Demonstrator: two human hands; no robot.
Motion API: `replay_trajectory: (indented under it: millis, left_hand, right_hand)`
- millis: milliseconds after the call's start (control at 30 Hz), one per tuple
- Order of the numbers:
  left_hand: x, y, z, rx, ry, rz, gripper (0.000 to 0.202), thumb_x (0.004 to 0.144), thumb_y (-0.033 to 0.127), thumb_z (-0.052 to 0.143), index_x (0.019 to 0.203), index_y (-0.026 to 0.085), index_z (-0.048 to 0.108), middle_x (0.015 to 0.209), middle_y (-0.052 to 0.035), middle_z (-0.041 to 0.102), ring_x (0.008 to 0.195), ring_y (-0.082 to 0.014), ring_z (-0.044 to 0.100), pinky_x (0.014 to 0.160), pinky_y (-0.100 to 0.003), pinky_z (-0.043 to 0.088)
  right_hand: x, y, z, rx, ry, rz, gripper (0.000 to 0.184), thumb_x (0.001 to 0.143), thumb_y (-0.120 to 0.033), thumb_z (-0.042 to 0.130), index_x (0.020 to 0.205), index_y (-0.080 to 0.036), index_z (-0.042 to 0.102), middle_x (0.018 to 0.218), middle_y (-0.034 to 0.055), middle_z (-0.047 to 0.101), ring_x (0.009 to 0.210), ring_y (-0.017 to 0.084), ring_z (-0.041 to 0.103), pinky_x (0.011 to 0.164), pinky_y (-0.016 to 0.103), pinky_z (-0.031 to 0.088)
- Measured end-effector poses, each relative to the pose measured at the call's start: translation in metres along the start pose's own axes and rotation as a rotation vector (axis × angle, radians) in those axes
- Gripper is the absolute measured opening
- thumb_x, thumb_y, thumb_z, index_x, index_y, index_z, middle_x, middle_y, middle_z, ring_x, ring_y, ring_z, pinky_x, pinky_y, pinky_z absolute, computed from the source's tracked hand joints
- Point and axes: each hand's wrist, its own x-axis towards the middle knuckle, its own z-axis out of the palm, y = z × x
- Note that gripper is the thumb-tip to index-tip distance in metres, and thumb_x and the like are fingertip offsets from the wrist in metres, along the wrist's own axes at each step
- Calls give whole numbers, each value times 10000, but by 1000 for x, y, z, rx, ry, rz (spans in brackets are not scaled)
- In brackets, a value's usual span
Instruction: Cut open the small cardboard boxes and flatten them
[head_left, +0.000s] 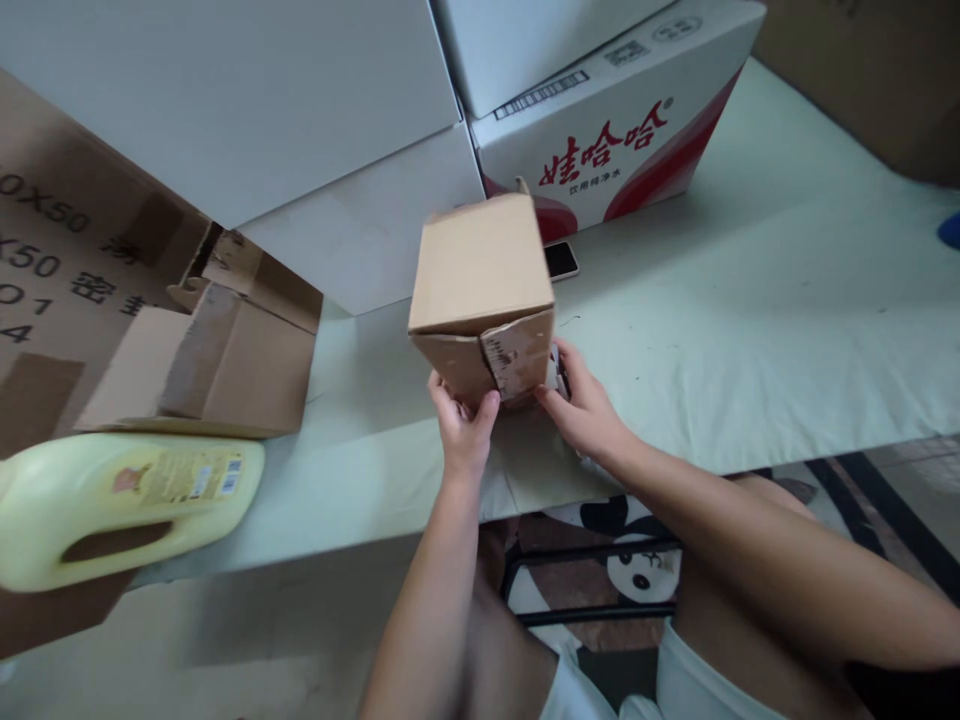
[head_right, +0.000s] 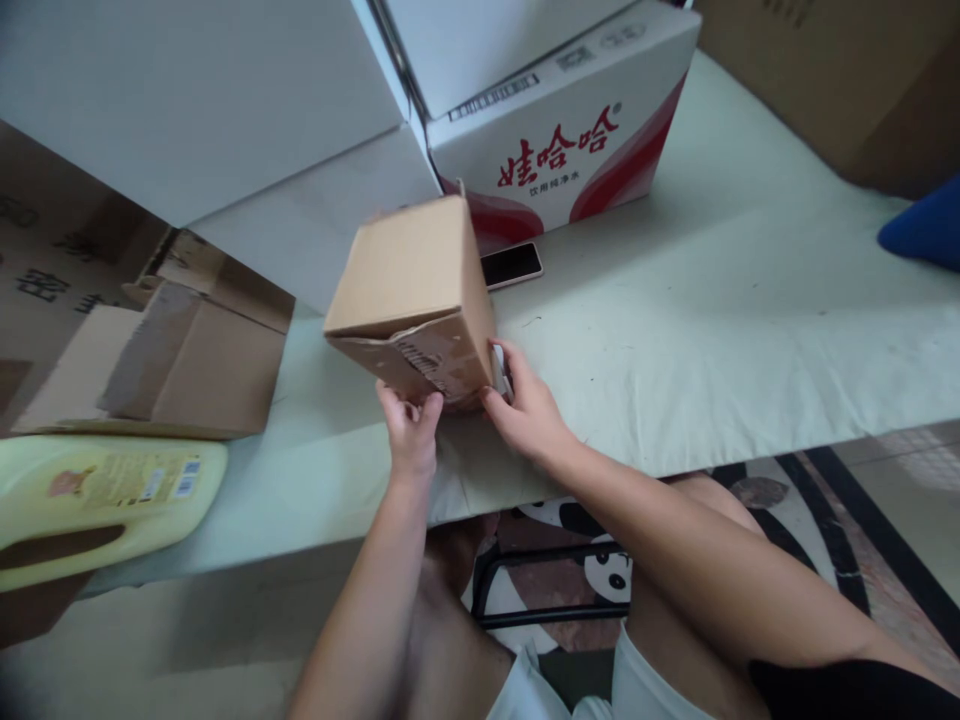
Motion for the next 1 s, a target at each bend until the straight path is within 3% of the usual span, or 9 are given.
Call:
replay_trajectory:
  millis: [100, 400, 600, 700, 800, 900, 1000]
  left_hand:
    - [0, 0, 0, 28, 36, -20, 812, 696, 594, 757, 1294, 264, 319, 1262, -124, 565, 1130, -231, 602, 949, -370, 488]
    - [1, 3, -1, 104, 101, -18, 629, 732, 532, 742, 1163, 224, 403, 1115, -107, 628, 1001, -215, 654, 818, -337, 538]
    - [-5, -3, -2, 419, 226, 21, 543, 658, 423, 776, 1030, 210, 442, 924, -74, 638, 853, -239, 666, 743, -371, 540]
    - [-5, 0, -5, 439, 251, 97, 555, 667, 342, 734, 1102, 214, 414, 889, -51, 609, 780, -211, 649, 684, -339, 528]
    - [-2, 5, -8, 368, 263, 191, 707, 661, 293, 694, 1269, 205, 344, 1040, -99, 598, 841, -202, 650, 695, -318, 528]
    - [1, 7, -14, 317, 282, 235, 792, 659, 340, 678, 1348, 201, 313, 1169, -137, 549, 844, -189, 643, 677, -303, 525]
    - [5, 7, -21, 291, 316, 243, 772, 666, 371, 653, 1349, 190, 342, 1133, -121, 553, 764, -164, 629, 619, -283, 506]
  right_hand:
    - [0, -2, 0, -27, -31, 30, 496, 836, -319, 526, 1317, -269, 415, 1200, 78, 653, 600, 160, 652, 751, 435, 538]
    - [-1, -3, 0, -81, -49, 51, 495, 836, -321, 522, 1320, -255, 440, 1010, 48, 709, 634, 191, 670, 799, 450, 510]
    - [-2, -3, -1, -102, -62, 70, 540, 835, -322, 524, 1356, -236, 411, 852, 34, 707, 687, 229, 677, 754, 445, 510]
    - [-2, -3, -1, -113, -83, 38, 487, 845, -320, 506, 1321, -236, 440, 795, 20, 695, 691, 232, 674, 753, 439, 504]
    - [-3, -4, 1, -124, -88, 5, 446, 844, -311, 498, 1283, -245, 464, 866, 31, 703, 666, 218, 671, 731, 426, 499]
    - [-3, -5, 2, -111, -99, 10, 436, 838, -294, 495, 1271, -248, 468, 944, 41, 709, 651, 206, 680, 730, 419, 499]
    - [-2, -4, 1, -83, -106, 28, 431, 838, -278, 484, 1268, -247, 462, 1039, 53, 705, 640, 191, 690, 757, 423, 503]
